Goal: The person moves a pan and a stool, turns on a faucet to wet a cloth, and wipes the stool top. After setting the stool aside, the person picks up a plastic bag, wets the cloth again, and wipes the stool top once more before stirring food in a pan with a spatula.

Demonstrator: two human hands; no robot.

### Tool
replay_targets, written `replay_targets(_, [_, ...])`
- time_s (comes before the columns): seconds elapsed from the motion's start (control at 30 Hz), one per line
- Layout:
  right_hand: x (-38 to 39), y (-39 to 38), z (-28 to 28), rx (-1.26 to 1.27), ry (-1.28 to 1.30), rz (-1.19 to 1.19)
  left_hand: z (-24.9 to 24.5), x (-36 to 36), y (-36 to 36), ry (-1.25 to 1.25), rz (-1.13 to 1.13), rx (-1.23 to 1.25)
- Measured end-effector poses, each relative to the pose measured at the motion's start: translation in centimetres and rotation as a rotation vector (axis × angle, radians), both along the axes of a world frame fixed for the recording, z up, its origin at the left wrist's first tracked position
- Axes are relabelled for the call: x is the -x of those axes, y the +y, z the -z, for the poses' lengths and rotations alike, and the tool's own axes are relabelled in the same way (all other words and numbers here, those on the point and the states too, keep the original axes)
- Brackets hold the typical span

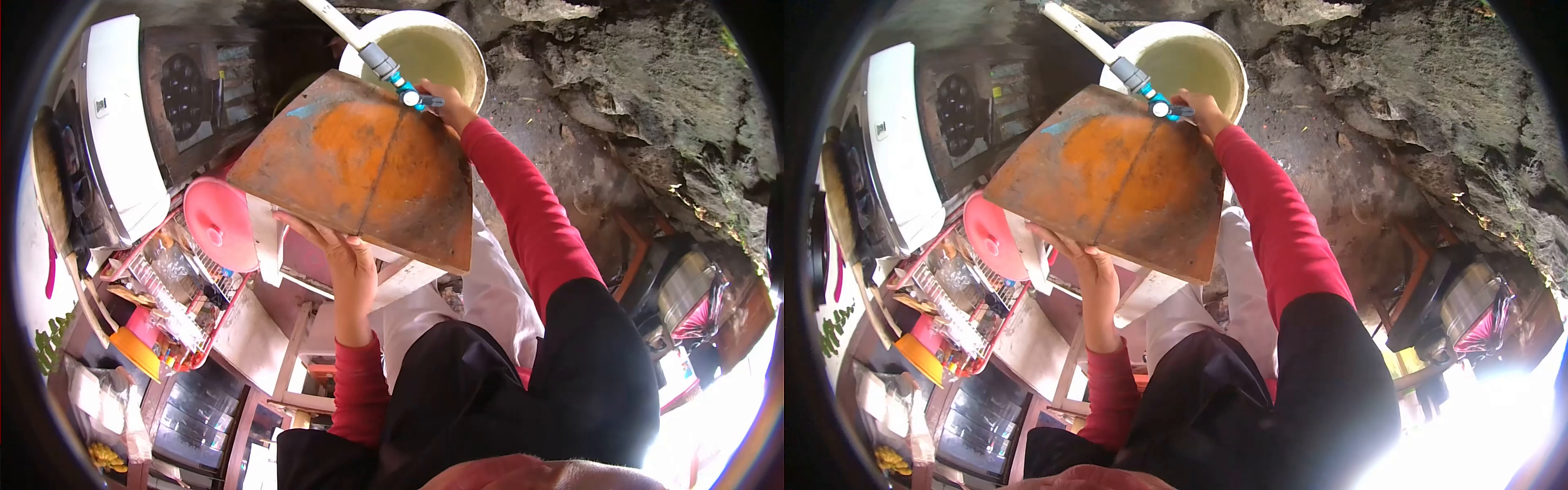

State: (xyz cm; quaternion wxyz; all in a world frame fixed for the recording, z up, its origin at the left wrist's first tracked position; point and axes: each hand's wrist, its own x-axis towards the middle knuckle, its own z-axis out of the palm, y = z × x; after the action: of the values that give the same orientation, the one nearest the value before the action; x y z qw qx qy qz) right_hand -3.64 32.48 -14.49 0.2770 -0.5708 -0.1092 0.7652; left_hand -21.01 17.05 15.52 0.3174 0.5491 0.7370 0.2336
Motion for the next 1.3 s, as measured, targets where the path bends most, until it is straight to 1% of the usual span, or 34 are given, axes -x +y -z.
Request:
replay_targets(0.03, [0.1, 0.7, -2.3, -0.151, -0.029, -0.177, 0.0, 0.0, 0.0, -0.008, -0.013, 0.000])
replay_targets(0.07, [0.5, 0.6, -2.1, -0.144, -0.028, -0.173, 0.2, 0.2, -0.2, -0.007, -0.010, 0.007])
replay_targets(0.13, [1.0, 1.2, -1.1, 0.092, 0.298, 0.169, 0.6, 0.4, -0.4, 0.030, 0.014, -0.032])
replay_targets(0.17, [1.1, 1.3, -0.4, 0.171, 0.410, 0.310, 0.7, 0.4, -0.4, 0.028, 0.015, -0.034])
replay_targets(0.2, [0.7, 1.0, 0.7, 0.170, 0.409, 0.310, 0.7, 0.4, -0.4, 0.019, 0.018, -0.030])
replay_targets(0.27, [-0.9, 0.4, 2.1, -0.013, 0.490, 0.396, 0.7, 0.5, -0.4, 0.011, 0.019, -0.031])
replay_targets(0.3, [-1.5, 0.3, 0.0, -0.016, 0.490, 0.393, 0.7, 0.5, -0.4, 0.011, 0.020, -0.025])
replay_targets(0.37, [-2.6, -0.3, -5.6, 0.051, 0.078, 0.520, 0.4, 0.3, 0.1, 0.008, 0.019, -0.031])
replay_targets(0.4, [-2.7, -0.4, -9.1, 0.045, 0.078, 0.517, 0.3, 0.1, 0.3, -0.001, 0.011, -0.027])
replay_targets(0.47, [-2.3, -1.0, -16.5, -0.264, -0.128, 0.242, -0.2, -0.1, 0.6, -0.009, 0.003, -0.025])
replay_targets(0.53, [-0.1, -2.0, -22.2, -0.417, 0.001, -0.068, -0.4, -0.3, 1.0, -0.017, 0.019, -0.026])
replay_targets(0.6, [2.9, -3.4, -27.3, -0.764, -0.070, -0.437, -0.1, -0.1, 1.0, -0.007, 0.023, -0.036])
replay_targets(0.67, [6.2, -4.6, -27.1, -0.907, 0.134, -0.513, 0.0, -0.1, 1.1, 0.006, 0.029, -0.038])
replay_targets(0.7, [7.2, -4.4, -25.7, -0.904, 0.137, -0.511, -0.3, -0.3, 1.2, 0.020, 0.027, -0.017])
replay_targets(0.77, [8.4, -2.6, -21.7, -1.053, -0.181, -0.738, 0.1, -0.1, 0.9, 0.050, 0.023, 0.005])
replay_targets(0.83, [8.8, -0.5, -17.7, -0.807, -0.316, -0.741, 0.0, -0.3, 1.0, 0.037, 0.020, 0.003])
replay_targets(0.9, [9.8, 1.3, -9.5, -0.576, -0.486, -0.831, 0.0, -0.4, 0.9, 0.024, 0.015, -0.002])
replay_targets(0.93, [10.1, 1.6, -5.6, -0.370, -0.486, -0.764, 0.1, -0.3, 0.8, 0.042, 0.032, -0.009])
replay_targets(0.97, [10.4, 1.7, -7.1, -0.448, -0.537, -0.928, 0.2, -0.3, 0.8, 0.058, 0.052, -0.019])
replay_targets(1.0, [10.3, 1.6, -10.4, -0.522, -0.589, -1.093, 0.4, -0.3, 1.0, 0.053, 0.057, -0.019])
replay_targets(1.03, [10.2, 0.3, -15.4, -0.469, -0.480, -0.887, 0.4, -0.3, 0.9, 0.069, 0.067, -0.025])
replay_targets(1.07, [9.9, -0.6, -17.0, -0.641, -0.384, -0.879, 0.3, -0.3, 0.9, 0.086, 0.076, -0.030])
replay_targets(1.13, [8.7, -0.9, -16.4, -0.745, -0.312, -0.855, 0.1, -0.6, 1.0, 0.057, 0.047, -0.014])
replay_targets(1.2, [7.0, -0.7, -14.3, -0.524, -0.405, -0.924, -0.1, -0.9, 1.3, 0.030, 0.025, -0.017])
replay_targets(1.23, [6.6, -1.6, -10.9, -0.537, -0.424, -0.881, -0.2, -1.0, 1.3, 0.021, 0.019, -0.022])
replay_targets(1.3, [4.2, -2.5, -12.1, -0.526, -0.425, -0.913, -0.1, -1.1, 1.1, 0.010, 0.014, -0.024])
